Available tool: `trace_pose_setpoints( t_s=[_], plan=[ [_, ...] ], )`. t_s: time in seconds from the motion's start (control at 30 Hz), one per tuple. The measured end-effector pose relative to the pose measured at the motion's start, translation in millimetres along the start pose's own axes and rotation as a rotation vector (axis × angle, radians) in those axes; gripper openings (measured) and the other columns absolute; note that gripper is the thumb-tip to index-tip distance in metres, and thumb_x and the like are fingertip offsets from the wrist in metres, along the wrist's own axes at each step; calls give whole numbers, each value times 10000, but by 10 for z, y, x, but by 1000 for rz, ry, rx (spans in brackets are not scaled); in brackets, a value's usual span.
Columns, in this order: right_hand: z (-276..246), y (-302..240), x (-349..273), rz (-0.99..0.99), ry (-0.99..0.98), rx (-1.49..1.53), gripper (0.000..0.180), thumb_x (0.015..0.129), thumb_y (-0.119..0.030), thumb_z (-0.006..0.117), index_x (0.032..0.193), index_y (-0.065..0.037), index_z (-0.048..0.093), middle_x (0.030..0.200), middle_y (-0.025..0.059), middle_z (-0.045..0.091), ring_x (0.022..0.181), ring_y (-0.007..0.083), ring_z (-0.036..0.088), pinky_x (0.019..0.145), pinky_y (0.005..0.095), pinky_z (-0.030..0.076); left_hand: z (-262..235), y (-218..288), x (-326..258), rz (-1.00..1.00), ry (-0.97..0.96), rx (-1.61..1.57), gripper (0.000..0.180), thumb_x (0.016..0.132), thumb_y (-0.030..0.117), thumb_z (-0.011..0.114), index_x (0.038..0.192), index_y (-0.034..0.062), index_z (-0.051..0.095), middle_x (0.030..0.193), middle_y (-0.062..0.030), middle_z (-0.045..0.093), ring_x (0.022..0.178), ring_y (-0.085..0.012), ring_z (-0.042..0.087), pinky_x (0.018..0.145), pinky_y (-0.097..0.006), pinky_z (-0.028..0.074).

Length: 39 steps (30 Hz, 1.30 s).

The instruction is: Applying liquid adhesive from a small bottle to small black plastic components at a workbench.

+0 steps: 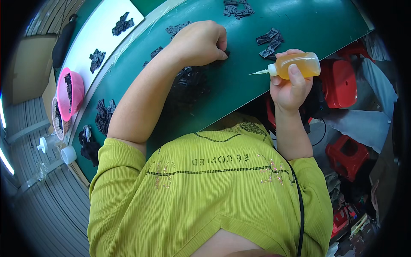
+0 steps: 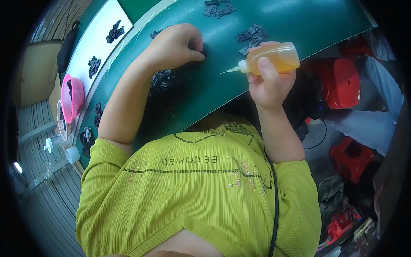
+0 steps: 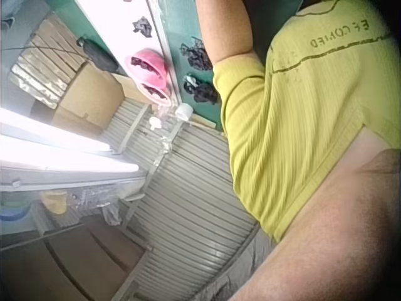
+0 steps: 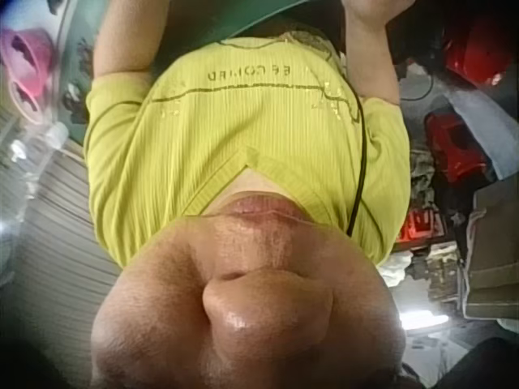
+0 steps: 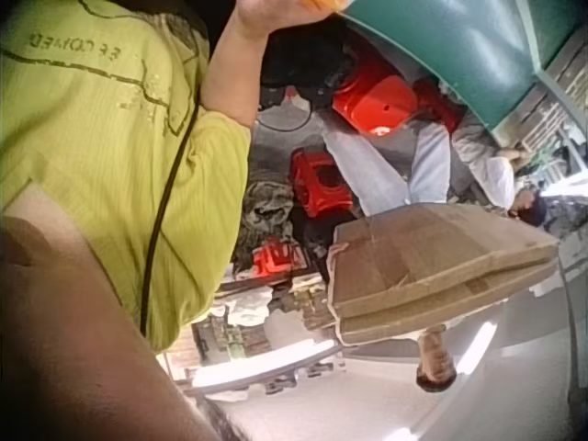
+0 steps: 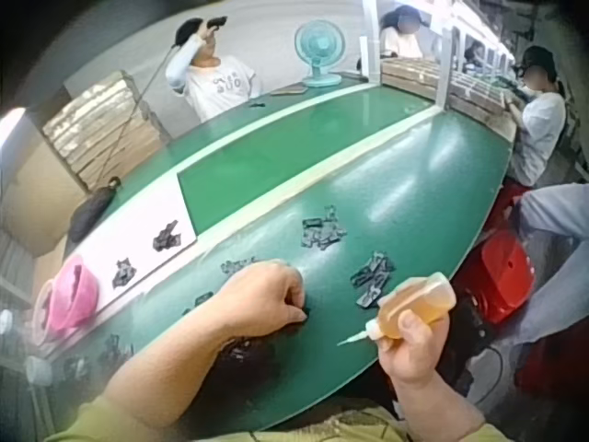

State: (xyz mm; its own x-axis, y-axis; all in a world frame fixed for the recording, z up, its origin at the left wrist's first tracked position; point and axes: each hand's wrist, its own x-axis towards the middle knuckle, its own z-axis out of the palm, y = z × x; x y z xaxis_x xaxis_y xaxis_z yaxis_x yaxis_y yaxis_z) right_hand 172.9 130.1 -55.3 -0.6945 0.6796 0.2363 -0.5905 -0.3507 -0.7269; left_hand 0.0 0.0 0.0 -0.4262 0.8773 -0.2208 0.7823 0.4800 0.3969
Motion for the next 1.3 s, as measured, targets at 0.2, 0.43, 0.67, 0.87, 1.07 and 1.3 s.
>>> trace_pose_setpoints(
  t_s=[0.2,0.43,0.67,0.87,1.07,1.3],
  plan=[
    [126,77,18,-77,37,-44,271,758,-59,572,1016,4,520,856,157,616,531,144,534,434,221,422,20,64,-297,-78,144,-590,233,750,82,695,967,31,628,721,-28,608,614,-97,573,529,-238,461],
    [184,95,-94,-70,-25,-270,286,750,-15,604,1019,13,511,844,121,616,559,111,547,486,217,451,298,120,-559,-257,-66,-1146,214,780,26,661,982,-20,608,742,-33,612,594,-94,602,527,-205,497],
    [159,126,-103,-119,-112,-396,288,730,10,614,1001,17,517,860,109,612,671,126,591,603,239,496,315,110,-538,-286,-107,-1186,226,781,35,656,985,-42,596,742,-42,610,599,-110,609,534,-215,502],
    [143,148,-117,-109,-105,-422,295,714,22,630,988,10,521,893,86,591,801,145,607,706,271,512,322,110,-540,-287,-109,-1189,226,781,36,656,983,-45,595,745,-46,613,599,-112,609,535,-216,500],
    [142,143,-106,-80,-128,-434,295,713,17,640,983,7,523,916,85,586,809,140,601,710,268,506,318,105,-539,-281,-109,-1195,218,782,32,656,976,-45,595,740,-46,616,599,-112,609,535,-215,500],
    [167,91,-119,-3,-32,-393,275,735,-27,636,983,17,525,864,86,595,626,114,570,559,228,474,323,97,-548,-282,-106,-1204,209,789,22,645,981,-45,598,751,-57,627,604,-112,612,534,-215,504]
  ],
)
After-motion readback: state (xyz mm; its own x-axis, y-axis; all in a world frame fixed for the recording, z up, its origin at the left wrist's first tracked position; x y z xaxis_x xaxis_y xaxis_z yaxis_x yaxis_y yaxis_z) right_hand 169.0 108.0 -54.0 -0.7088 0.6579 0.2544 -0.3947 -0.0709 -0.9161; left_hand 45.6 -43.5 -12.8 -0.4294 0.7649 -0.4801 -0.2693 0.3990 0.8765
